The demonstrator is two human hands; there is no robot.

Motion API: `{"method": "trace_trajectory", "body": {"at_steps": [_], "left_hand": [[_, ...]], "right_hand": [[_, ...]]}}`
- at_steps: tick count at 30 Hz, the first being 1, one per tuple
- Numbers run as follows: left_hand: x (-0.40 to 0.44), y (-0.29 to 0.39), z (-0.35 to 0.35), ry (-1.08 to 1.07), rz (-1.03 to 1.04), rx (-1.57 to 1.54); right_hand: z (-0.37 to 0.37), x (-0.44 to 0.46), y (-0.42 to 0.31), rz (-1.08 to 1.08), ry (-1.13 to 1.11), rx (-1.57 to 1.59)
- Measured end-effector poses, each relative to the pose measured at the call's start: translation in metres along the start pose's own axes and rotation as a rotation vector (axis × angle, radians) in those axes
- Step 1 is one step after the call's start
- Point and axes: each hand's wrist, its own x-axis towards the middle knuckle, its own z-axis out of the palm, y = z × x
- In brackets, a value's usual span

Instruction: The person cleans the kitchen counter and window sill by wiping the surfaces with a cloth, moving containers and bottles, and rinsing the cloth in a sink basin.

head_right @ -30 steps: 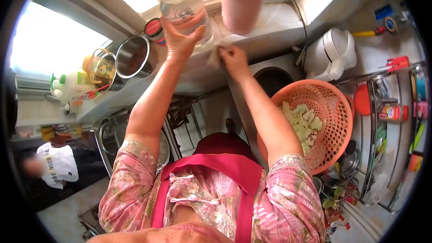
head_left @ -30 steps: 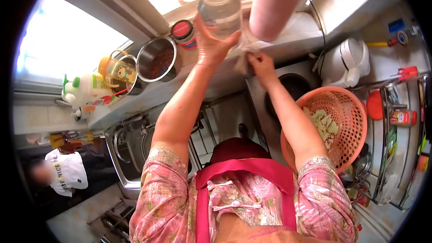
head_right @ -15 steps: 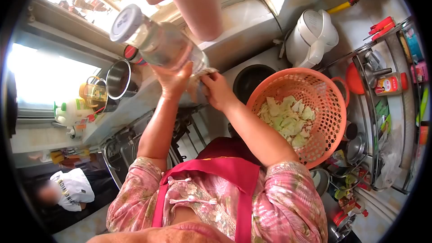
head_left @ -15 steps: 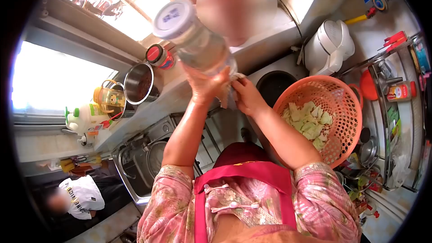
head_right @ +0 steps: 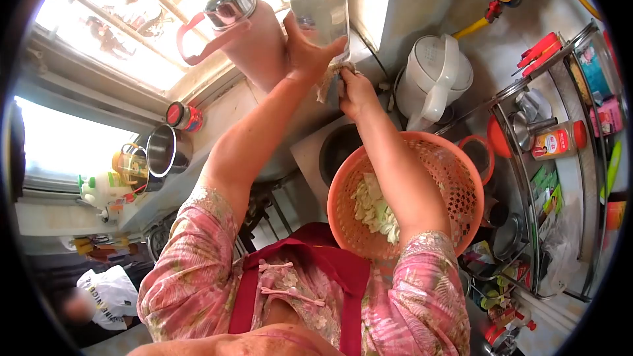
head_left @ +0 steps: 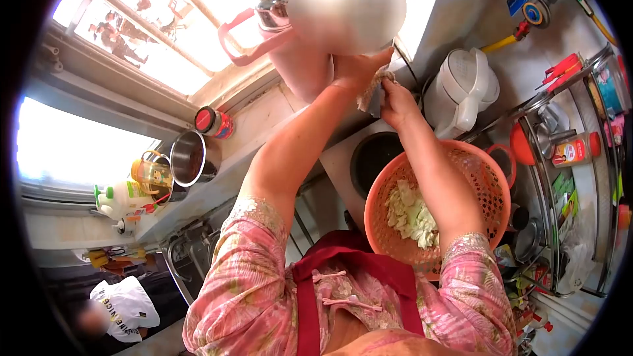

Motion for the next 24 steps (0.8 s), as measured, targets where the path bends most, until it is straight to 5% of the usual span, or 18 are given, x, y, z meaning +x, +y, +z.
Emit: {"method": "trace_trajectory", "body": {"at_steps": [7, 20, 24], "left_hand": [[0.031, -0.032, 0.027, 0.046, -0.050, -0.075], [0.050, -0.064, 0.055, 0.049, 0.360, 0.097], [0.041, -0.062, 0.051, 0.042, 0.302, 0.018]], "right_hand": [[0.008, 0.019, -0.022, -0.124, 0.175, -0.261], [-0.025, -0.020, 0.000, -0.433, 0.364, -0.385], [-0.033, 0.019, -0.011, -0.479, 0.511, -0.499]]}}
